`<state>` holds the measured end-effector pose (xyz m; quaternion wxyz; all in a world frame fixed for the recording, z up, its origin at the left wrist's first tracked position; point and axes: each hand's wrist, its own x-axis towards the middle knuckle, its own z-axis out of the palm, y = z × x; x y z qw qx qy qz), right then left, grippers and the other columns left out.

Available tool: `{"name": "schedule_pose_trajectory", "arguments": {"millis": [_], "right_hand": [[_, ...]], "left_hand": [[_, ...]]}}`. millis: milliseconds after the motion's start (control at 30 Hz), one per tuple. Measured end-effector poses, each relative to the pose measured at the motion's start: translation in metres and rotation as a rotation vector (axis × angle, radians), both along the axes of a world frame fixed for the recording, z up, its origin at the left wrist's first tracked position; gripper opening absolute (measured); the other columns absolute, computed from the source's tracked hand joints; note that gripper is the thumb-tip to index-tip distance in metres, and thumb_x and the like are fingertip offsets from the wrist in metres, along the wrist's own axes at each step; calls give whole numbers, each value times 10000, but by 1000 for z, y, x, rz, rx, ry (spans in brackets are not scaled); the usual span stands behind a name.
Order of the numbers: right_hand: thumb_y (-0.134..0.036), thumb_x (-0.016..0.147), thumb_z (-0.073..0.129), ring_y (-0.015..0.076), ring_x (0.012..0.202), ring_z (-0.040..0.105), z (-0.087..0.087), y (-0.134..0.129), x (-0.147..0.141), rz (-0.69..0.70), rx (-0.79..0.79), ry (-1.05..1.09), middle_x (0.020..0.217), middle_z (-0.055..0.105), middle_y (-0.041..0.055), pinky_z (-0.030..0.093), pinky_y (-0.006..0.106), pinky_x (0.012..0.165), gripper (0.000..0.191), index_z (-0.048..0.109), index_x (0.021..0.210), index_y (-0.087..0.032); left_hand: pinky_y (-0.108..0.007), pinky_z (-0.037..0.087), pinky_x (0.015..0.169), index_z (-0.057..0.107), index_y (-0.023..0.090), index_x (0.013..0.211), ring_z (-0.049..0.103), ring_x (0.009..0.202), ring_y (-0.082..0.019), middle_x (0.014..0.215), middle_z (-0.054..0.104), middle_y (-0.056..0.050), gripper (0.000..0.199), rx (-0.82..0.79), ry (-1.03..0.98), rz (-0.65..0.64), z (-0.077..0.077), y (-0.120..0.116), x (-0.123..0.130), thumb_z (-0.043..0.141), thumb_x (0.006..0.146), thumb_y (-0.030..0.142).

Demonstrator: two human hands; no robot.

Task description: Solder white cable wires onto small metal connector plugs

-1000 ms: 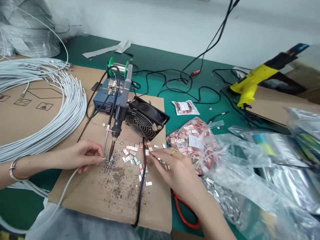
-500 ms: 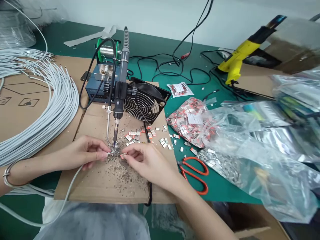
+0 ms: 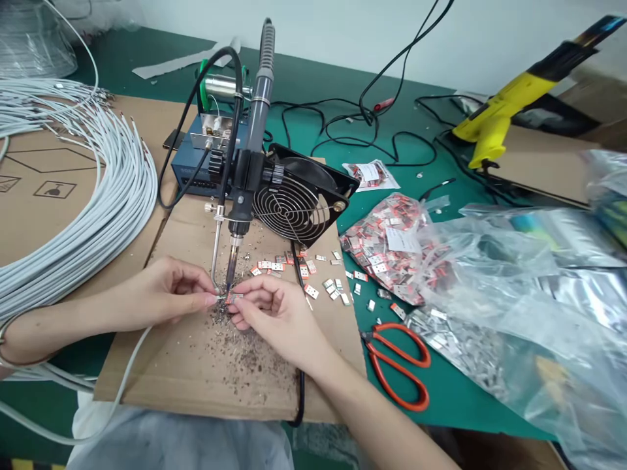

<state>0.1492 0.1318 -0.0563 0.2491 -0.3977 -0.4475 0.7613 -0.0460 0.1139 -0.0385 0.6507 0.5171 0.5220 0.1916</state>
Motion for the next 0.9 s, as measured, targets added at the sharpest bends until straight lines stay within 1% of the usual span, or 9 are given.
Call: {"name": "schedule_pose_trajectory", "arguments": {"millis": [100, 267, 467, 667, 900], "right_hand": [[-230, 745, 692, 72, 584, 621, 1, 0, 1, -3, -9, 17, 706, 652, 39, 541, 123, 575, 197, 590, 845, -95], [-231, 727, 707, 78, 587, 624, -1, 1, 1, -7, -27, 19, 715, 657, 53, 537, 121, 561, 210, 600, 842, -92], [-229, 699, 724, 87, 568, 621, 0, 1, -1, -28, -19, 16, 699, 655, 58, 532, 124, 539, 226, 606, 834, -93], [-241, 719, 709, 81, 565, 617, 1, 1, -1, -20, 0, -7, 697, 654, 54, 530, 120, 538, 211, 597, 826, -97], [-231, 745, 692, 83, 582, 622, 1, 1, 0, -17, 23, -3, 720, 659, 53, 532, 121, 535, 192, 591, 843, -100]], "left_hand": [[-131, 244, 364, 612, 76, 840, 365, 401, -25, 475, 413, 61, 194, 6, 20, -34, 3, 1, 1, 579, 797, 262], [-115, 254, 368, 614, 76, 848, 366, 409, -13, 509, 439, 55, 196, -10, 12, -38, 5, 0, 2, 566, 809, 262], [-107, 272, 360, 611, 72, 852, 383, 396, -11, 519, 451, 49, 194, -55, 27, -18, 7, 1, 2, 577, 803, 256], [-108, 261, 338, 597, 82, 836, 386, 383, -10, 534, 461, 48, 171, -85, 14, 7, 9, 0, 3, 584, 796, 248], [-93, 264, 330, 604, 83, 834, 377, 379, -7, 506, 442, 54, 159, -102, -6, 25, 11, 1, 2, 578, 801, 236]]}}
